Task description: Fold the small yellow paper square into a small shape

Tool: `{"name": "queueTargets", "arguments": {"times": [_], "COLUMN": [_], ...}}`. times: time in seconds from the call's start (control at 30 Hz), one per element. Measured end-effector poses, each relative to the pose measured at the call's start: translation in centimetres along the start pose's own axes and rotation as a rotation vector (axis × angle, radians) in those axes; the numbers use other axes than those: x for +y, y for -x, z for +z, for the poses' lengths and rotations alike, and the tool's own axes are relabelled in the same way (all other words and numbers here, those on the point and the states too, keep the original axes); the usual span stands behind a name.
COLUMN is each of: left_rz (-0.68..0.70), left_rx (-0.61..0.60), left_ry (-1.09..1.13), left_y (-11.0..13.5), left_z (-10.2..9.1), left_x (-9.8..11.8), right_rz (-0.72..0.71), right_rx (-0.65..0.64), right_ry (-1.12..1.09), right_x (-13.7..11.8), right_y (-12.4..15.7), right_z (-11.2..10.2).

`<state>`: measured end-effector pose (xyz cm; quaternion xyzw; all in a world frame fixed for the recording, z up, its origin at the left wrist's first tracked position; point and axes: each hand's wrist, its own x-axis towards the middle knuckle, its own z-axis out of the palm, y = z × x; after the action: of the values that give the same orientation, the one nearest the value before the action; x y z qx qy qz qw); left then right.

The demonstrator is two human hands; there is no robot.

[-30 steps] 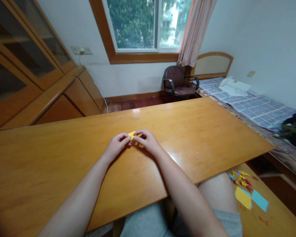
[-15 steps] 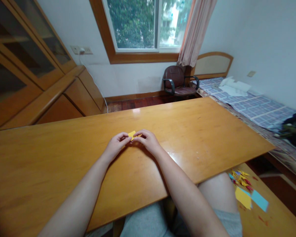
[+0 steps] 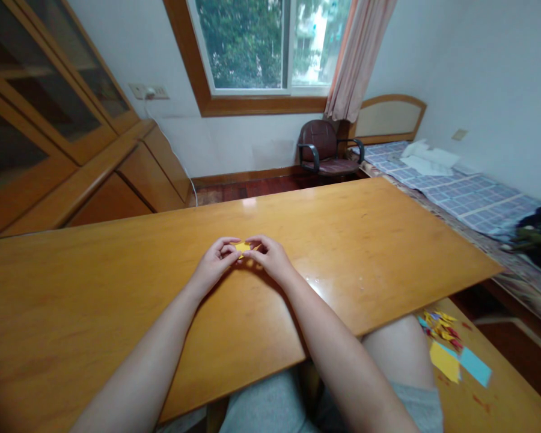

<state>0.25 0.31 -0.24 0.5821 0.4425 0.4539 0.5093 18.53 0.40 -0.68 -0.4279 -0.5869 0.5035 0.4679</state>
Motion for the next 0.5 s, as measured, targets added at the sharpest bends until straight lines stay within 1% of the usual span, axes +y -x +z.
{"name": "queueTargets", "arguments": {"times": [0.07, 0.17, 0.37, 0.5], "left_rz": [0.005, -0.028, -0.068, -0.044], "left_rx": [0.004, 0.008, 0.014, 0.032], "left_ry": [-0.004, 0.018, 0.033, -0.043], "left_y": [-0.03, -0.05, -0.02, -0.04], "left_z": [-0.02, 0.05, 0.17, -0.07], "left_x": [-0.19, -0.38, -0.61, -0.51], "right_rz": [0.003, -0.002, -0.008, 0.017], "right_rx": [0.006, -0.001, 0.001, 0.012], "right_ry": [-0.033, -0.064, -0.045, -0.03], "right_x": [-0.01, 0.02, 0.17, 0.23], "right_y": [0.0, 0.0, -0.08, -0.21], "right_z": [0.02, 0.0, -0.1, -0.09]}}
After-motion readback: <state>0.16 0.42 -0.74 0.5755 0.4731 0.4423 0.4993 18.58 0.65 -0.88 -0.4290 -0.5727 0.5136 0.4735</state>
